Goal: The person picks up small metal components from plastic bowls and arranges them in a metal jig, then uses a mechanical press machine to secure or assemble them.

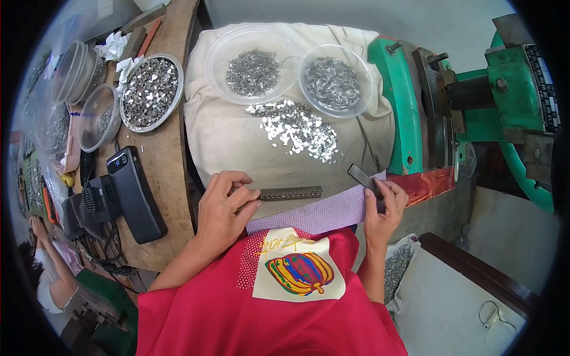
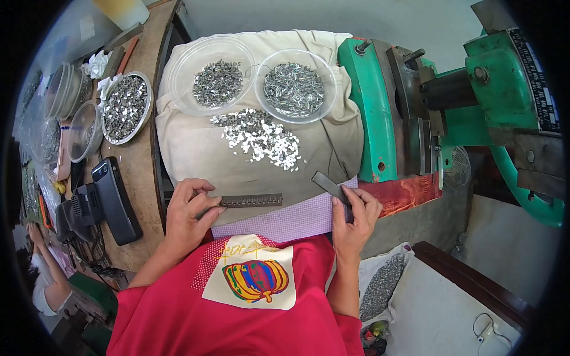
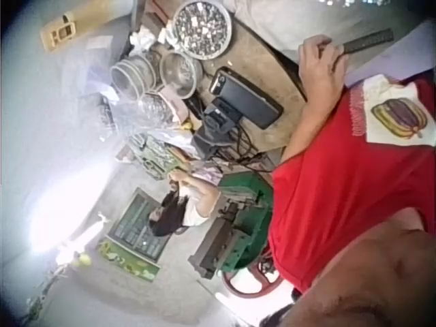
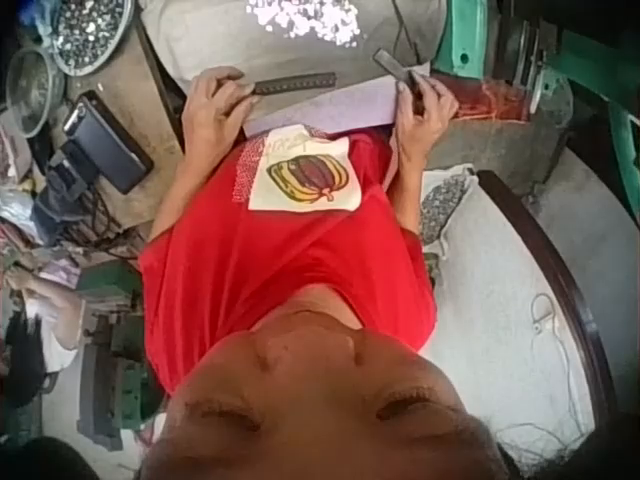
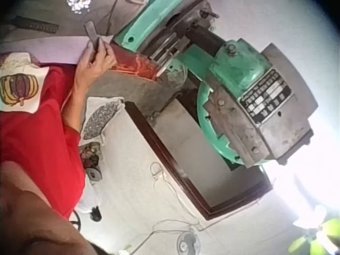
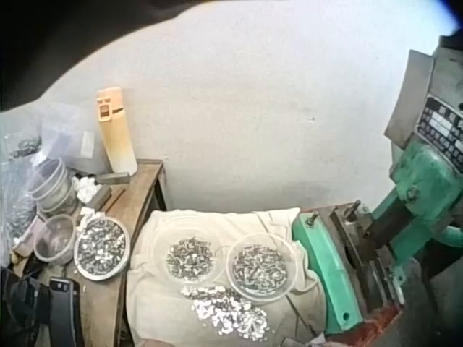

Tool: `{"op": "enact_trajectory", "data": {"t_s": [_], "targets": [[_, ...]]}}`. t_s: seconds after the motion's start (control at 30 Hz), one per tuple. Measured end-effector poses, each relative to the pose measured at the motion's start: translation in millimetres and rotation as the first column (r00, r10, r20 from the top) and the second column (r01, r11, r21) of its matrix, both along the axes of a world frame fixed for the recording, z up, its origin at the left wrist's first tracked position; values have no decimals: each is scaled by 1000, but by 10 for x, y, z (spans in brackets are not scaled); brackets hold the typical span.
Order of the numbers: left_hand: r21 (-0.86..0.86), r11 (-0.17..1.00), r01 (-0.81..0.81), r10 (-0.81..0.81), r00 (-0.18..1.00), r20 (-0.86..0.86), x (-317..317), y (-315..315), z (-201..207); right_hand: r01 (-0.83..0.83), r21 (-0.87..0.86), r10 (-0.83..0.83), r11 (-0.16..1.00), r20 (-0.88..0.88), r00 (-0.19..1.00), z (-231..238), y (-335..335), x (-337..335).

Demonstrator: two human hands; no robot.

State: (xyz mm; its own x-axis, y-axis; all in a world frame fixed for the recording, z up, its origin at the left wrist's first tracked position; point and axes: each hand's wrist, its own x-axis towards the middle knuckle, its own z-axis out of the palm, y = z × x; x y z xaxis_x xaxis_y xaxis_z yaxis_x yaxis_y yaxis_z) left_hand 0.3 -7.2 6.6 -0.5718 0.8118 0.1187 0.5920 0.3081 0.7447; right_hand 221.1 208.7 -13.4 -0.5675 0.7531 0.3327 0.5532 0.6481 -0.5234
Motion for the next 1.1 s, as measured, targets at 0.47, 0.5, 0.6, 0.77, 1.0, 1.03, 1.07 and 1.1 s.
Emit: {"op": "enact_trajectory", "data": {"t_s": [0.47, 0.5, 0.6, 0.77, 1.0, 1.03, 1.07, 1.1], "targets": [[-23, 1000, -4, 5, 1000, 29, -25, 8, 8, -135, 49, 137, 990, -40, 990, 170, -51, -99], [-27, 1000, -2, 3, 999, 43, -36, 11, 14, -178, 48, 180, 983, -29, 983, 230, -78, -166], [-32, 999, 1, 1, 998, 60, -48, 8, 5, -348, 68, 348, 935, 12, 938, 346, -126, -350], [-29, 1000, 5, -3, 998, 69, -60, 10, 3, -471, 72, 470, 879, 29, 882, 347, -146, -547], [-36, 999, 14, -11, 996, 88, -86, 24, 3, -592, 127, 562, 796, 208, 801, 363, -159, -689], [-36, 999, 17, -14, 996, 92, -89, 23, 1, -602, 121, 569, 789, 223, 791, 372, -161, -701], [-35, 999, 15, -12, 995, 94, -92, 20, -3, -604, 120, 571, 788, 226, 789, 382, -159, -711], [-37, 999, 20, -17, 996, 92, -96, 17, -5, -611, 111, 579, 784, 225, 784, 395, -153, -721]]}}
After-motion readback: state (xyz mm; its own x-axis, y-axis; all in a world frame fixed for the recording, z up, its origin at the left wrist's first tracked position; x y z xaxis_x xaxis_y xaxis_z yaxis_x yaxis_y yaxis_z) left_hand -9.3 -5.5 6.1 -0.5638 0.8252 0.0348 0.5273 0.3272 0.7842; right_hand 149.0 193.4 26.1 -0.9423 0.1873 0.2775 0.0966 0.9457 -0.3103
